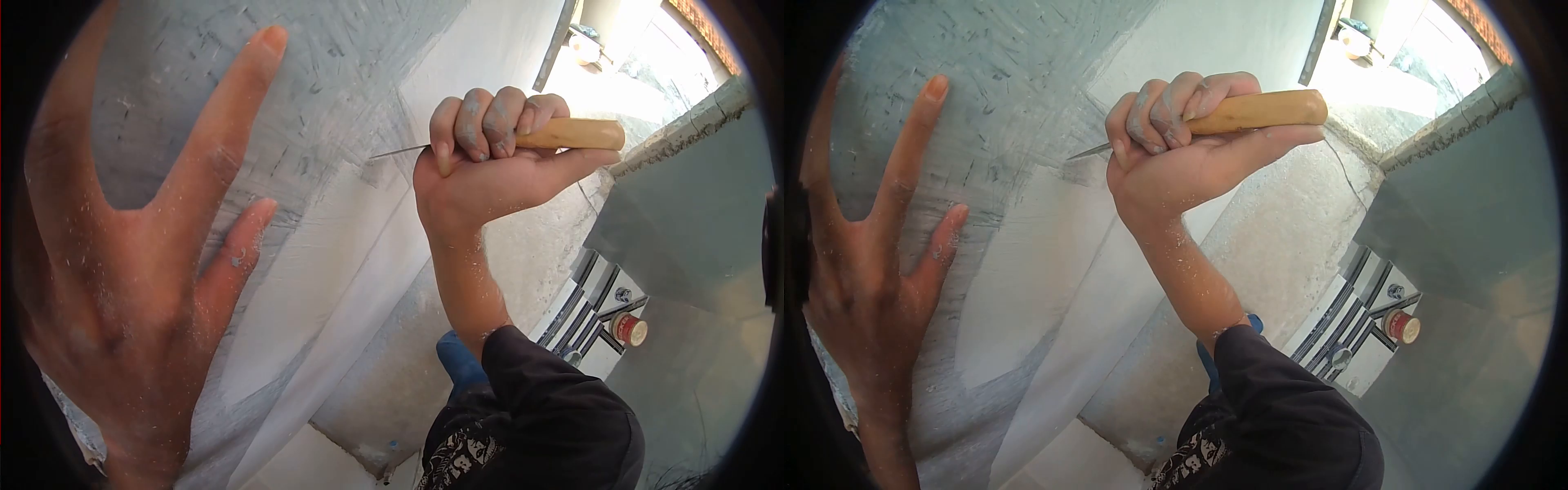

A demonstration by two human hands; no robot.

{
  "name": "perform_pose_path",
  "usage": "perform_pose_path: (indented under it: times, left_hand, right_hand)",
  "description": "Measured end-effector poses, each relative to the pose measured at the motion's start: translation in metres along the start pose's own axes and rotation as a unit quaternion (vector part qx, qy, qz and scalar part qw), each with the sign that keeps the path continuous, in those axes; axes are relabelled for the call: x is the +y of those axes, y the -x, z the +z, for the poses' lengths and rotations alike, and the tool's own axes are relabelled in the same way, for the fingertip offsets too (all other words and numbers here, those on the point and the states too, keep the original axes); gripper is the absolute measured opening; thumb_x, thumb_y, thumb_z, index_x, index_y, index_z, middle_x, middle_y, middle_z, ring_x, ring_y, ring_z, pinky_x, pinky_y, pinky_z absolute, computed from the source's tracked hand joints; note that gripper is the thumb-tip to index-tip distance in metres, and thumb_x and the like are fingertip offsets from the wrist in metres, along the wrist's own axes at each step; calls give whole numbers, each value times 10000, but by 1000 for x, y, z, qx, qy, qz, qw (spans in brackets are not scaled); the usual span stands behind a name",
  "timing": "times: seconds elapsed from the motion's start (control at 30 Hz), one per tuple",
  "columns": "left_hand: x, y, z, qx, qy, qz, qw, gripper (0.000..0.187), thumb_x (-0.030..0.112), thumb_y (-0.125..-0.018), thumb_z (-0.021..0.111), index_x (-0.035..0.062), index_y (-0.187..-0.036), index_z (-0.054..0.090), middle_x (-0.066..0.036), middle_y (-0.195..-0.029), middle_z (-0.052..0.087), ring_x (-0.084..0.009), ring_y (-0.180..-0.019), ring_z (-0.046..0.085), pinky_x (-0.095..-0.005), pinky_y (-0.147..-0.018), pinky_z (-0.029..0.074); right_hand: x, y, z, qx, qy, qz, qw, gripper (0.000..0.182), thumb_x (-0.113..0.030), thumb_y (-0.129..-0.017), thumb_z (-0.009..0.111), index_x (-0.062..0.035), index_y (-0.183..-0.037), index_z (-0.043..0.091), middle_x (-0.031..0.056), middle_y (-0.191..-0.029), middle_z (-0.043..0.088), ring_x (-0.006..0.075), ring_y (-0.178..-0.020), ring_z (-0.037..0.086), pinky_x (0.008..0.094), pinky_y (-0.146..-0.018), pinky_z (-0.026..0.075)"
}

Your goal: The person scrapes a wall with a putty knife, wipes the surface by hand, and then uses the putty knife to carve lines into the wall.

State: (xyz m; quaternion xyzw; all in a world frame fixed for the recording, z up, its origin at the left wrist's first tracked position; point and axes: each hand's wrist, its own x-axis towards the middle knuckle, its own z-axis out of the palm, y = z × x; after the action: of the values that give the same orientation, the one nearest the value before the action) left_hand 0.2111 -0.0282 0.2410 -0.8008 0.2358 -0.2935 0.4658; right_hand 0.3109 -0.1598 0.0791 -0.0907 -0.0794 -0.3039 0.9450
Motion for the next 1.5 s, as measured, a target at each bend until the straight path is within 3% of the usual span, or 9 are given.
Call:
perform_pose_path:
  times: [0.3, 0.33, 0.47, 0.6, 0.83, 0.93, 1.07, 1.2, 1.5]
  left_hand:
    - [1, -1, 0, -1, -11, -4, 1000, 769, 533, -680, 752, 438, -1396, 488, -75, -1569, 294, -299, -1413, 311, -439, -1148, 322]
    - [2, -1, -1, -3, -12, -3, 1000, 771, 533, -679, 752, 438, -1397, 486, -75, -1569, 293, -299, -1415, 309, -440, -1149, 321]
    - [1, -3, -1, -3, -15, -2, 1000, 780, 536, -676, 752, 440, -1401, 480, -76, -1572, 288, -301, -1419, 303, -444, -1155, 315]
    - [0, -2, -2, -11, -25, -2, 1000, 789, 538, -672, 752, 441, -1404, 474, -77, -1575, 283, -303, -1424, 297, -448, -1160, 309]
    - [5, 0, -5, -63, 9, -34, 997, 810, 547, -675, 746, 431, -1422, 453, -85, -1588, 257, -311, -1445, 254, -462, -1183, 267]
    - [11, -7, -13, -116, 55, -69, 989, 828, 566, -705, 723, 390, -1455, 418, -93, -1609, 206, -321, -1481, 164, -479, -1220, 167]
    - [3, -7, -15, -134, 58, 5, 989, 815, 572, -766, 676, 324, -1486, 384, -70, -1623, 171, -319, -1499, 89, -477, -1234, 58]
    - [9, -10, -14, -145, 74, 103, 981, 734, 547, -865, 580, 258, -1503, 362, -58, -1624, 166, -309, -1498, 92, -467, -1233, 64]
    - [124, 26, 29, -188, 1, 158, 969, 827, 529, -937, 467, 32, -1538, 194, -128, -1627, 112, -274, -1504, 45, -432, -1229, 28]
  right_hand:
    - [-6, 0, -2, -30, 9, -27, 999, 659, -775, -914, 207, -170, -696, 352, -58, -469, 225, 56, -352, 187, 211, -271, 195]
    - [-16, -8, -1, 43, -5, -35, 998, 658, -774, -915, 203, -169, -704, 352, -60, -464, 218, 57, -348, 172, 215, -265, 186]
    - [19, 15, -5, -43, -5, 62, 997, 635, -750, -933, 216, -171, -704, 342, -59, -473, 224, 58, -356, 181, 208, -275, 196]
    - [-17, -13, -8, 98, -23, -44, 994, 718, -775, -909, 127, -138, -716, 397, -56, -459, 266, 62, -344, 232, 225, -286, 250]
    - [-19, 27, -68, 3, 67, 85, 994, 684, -755, -924, 119, -146, -778, 395, -65, -489, 266, 62, -376, 223, 215, -328, 235]
    - [-44, 49, -132, 106, 159, 222, 956, 604, -671, -984, 259, -132, -756, 407, -48, -514, 290, 68, -403, 260, 228, -350, 254]
    - [-114, 69, -237, 160, 417, 416, 792, 533, -629, -969, 409, -106, -875, 457, -35, -563, 334, 93, -435, 344, 255, -418, 334]
    - [-196, 65, -272, 228, 467, 429, 739, 279, -378, -969, 531, -130, -1019, 413, -9, -680, 428, 103, -510, 415, 286, -471, 386]
    - [-297, -43, -200, 138, 402, 332, 842, 182, -248, -945, 558, -145, -1012, 424, 16, -740, 468, 120, -590, 460, 298, -544, 417]
